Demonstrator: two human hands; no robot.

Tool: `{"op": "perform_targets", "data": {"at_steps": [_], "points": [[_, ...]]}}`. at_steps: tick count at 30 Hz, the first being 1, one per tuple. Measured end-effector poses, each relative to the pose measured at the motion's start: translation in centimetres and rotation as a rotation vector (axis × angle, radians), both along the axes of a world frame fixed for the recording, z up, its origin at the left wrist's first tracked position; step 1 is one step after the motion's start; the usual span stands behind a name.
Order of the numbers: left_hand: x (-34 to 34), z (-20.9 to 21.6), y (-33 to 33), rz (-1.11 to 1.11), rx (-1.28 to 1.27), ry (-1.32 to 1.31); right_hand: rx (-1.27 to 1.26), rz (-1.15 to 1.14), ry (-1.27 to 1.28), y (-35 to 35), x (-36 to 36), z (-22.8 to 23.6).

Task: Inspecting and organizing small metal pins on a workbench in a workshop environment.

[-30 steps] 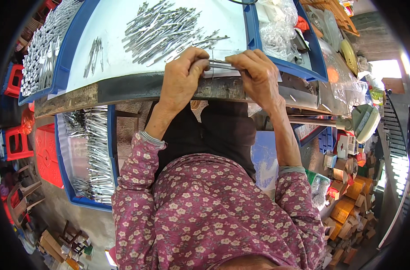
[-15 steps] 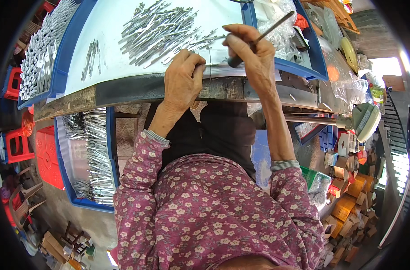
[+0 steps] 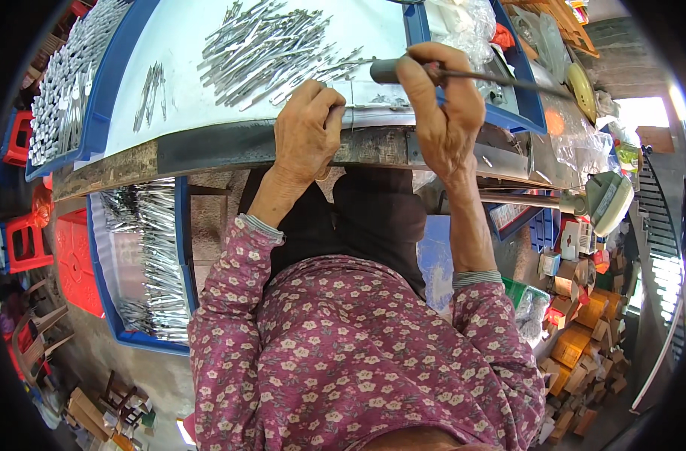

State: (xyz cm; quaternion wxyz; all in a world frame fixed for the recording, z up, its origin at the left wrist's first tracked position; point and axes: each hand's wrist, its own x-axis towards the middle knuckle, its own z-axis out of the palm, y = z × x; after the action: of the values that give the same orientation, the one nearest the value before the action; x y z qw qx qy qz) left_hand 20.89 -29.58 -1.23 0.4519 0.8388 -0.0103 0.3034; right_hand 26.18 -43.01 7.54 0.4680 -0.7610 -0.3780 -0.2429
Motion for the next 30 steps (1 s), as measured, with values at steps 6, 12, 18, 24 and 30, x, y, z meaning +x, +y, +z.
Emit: {"op": "perform_targets", "data": {"at_steps": [6, 12, 18, 24, 30], "points": [[0.3, -0.3, -0.1, 0.006, 0.065, -0.022, -0.355, -0.054, 0.258, -0.5, 1.1, -3.1], [0.2, -0.1, 0.0, 0.002, 0.068, -0.009, -0.216, -0.067, 0.323, -2.1, 1.5, -2.2], [0.2, 0.2, -0.2, -0.011, 0.079, -0.029, -0.241, -0.072, 0.212, -2.4, 0.8, -4.2], [0.1, 0.3, 0.1, 0.001, 0.094, 0.03, -0.04, -0.12, 0.429, -3.5, 1.6, -4.4], [0.3, 2.1, 0.0, -0.023, 0.24, 0.113, 0.035, -0.177, 0.56, -6.3, 0.9, -3.3]]}}
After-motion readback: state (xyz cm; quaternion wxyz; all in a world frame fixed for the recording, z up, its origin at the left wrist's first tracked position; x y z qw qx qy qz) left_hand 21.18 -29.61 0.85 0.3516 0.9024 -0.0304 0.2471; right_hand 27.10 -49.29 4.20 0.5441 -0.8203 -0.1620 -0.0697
